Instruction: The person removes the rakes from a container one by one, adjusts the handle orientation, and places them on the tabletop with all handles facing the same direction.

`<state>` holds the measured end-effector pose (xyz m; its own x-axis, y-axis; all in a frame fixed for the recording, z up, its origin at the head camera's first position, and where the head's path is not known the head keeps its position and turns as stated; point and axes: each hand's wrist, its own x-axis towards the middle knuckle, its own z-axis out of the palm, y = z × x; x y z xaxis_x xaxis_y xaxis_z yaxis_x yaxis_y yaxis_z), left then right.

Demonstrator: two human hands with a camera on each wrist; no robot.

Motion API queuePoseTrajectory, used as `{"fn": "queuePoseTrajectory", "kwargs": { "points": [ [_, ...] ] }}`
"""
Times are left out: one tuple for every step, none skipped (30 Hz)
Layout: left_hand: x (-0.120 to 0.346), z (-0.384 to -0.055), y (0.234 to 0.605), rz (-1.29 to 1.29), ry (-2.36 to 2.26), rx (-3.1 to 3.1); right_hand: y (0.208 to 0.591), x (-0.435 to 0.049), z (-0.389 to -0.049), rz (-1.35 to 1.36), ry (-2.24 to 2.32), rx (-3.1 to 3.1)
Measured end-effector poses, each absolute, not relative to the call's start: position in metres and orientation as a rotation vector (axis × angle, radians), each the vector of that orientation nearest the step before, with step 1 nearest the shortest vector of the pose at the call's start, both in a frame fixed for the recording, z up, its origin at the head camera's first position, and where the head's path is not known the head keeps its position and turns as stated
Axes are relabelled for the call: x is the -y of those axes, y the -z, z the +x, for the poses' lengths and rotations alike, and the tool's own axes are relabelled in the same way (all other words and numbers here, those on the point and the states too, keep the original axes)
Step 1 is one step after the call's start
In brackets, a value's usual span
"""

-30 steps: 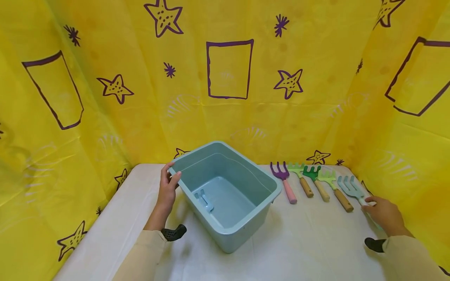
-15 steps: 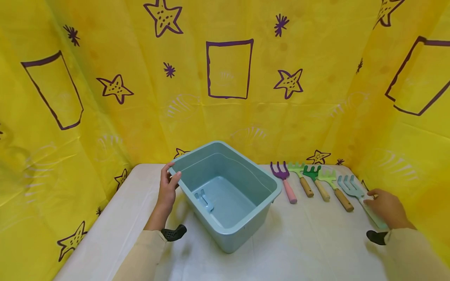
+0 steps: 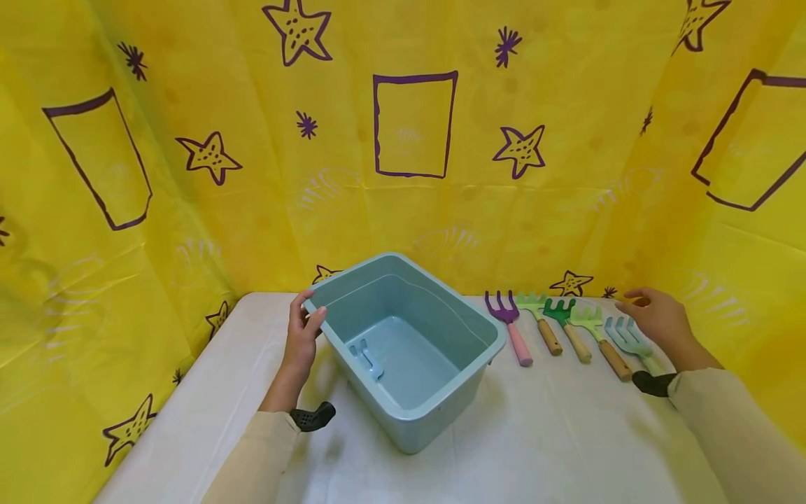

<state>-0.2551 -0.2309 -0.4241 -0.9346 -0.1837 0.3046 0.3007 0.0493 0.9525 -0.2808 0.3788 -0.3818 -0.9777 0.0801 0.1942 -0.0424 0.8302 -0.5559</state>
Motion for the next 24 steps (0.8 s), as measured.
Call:
{"fn": "queuePoseTrajectory", "kwargs": {
  "points": [
    [0.231,-0.254,0.423,-0.115,1.951,1.994,0.377,-0.371,-0.283,-0.026,-0.883,2.794],
    [0.231,-0.253,0.422,-0.112,1.956,1.998,0.372,-0.363,-0.286,-0.020,-0.906,2.788],
    [0.231,-0.252,0.421,-0.109,1.964,2.002,0.367,-0.355,-0.288,-0.013,-0.931,2.782],
    [0.230,-0.250,0.418,-0.110,1.971,2.008,0.362,-0.347,-0.290,-0.005,-0.967,2.783],
    [0.229,-0.248,0.414,-0.108,1.978,2.013,0.357,-0.339,-0.292,0.005,-1.001,2.780],
    [0.228,-0.245,0.411,-0.106,1.982,2.023,0.353,-0.331,-0.294,0.019,-1.033,2.777],
    [0.227,-0.242,0.407,-0.108,1.985,2.031,0.349,-0.323,-0.296,0.031,-1.062,2.774],
    [0.227,-0.241,0.405,-0.113,1.989,2.033,0.345,-0.314,-0.297,0.050,-1.084,2.772],
    [0.227,-0.240,0.404,-0.116,1.993,2.034,0.341,-0.307,-0.299,0.066,-1.125,2.769],
    [0.227,-0.239,0.403,-0.118,1.994,2.033,0.337,-0.299,-0.301,0.084,-1.163,2.766],
    [0.228,-0.241,0.404,-0.117,1.992,2.032,0.333,-0.292,-0.303,0.101,-1.187,2.762],
    [0.228,-0.242,0.406,-0.116,1.991,2.027,0.329,-0.284,-0.305,0.117,-1.221,2.757],
    [0.230,-0.245,0.409,-0.116,1.990,2.020,0.325,-0.277,-0.306,0.136,-1.250,2.756],
    [0.231,-0.247,0.413,-0.113,1.987,2.015,0.321,-0.270,-0.307,0.157,-1.273,2.753],
    [0.231,-0.250,0.416,-0.113,1.984,2.008,0.317,-0.263,-0.308,0.172,-1.300,2.749],
    [0.232,-0.252,0.419,-0.110,1.976,2.008,0.313,-0.256,-0.308,0.191,-1.319,2.741],
    [0.232,-0.253,0.421,-0.108,1.967,2.011,0.309,-0.250,-0.309,0.205,-1.341,2.733],
    [0.232,-0.254,0.423,-0.106,1.961,2.015,0.306,-0.244,-0.309,0.219,-1.364,2.723],
    [0.232,-0.255,0.424,-0.106,1.956,2.018,0.302,-0.239,-0.309,0.233,-1.375,2.718],
    [0.232,-0.255,0.424,-0.105,1.953,2.021,0.299,-0.234,-0.310,0.243,-1.386,2.711],
    [0.233,-0.254,0.425,-0.108,1.951,2.024,0.296,-0.229,-0.311,0.253,-1.404,2.705],
    [0.232,-0.252,0.421,-0.103,1.955,2.032,0.293,-0.225,-0.312,0.263,-1.421,2.701],
    [0.231,-0.249,0.418,-0.105,1.957,2.035,0.291,-0.220,-0.313,0.270,-1.434,2.701],
    [0.230,-0.246,0.414,-0.108,1.958,2.039,0.288,-0.216,-0.314,0.284,-1.440,2.703]
  ]
}}
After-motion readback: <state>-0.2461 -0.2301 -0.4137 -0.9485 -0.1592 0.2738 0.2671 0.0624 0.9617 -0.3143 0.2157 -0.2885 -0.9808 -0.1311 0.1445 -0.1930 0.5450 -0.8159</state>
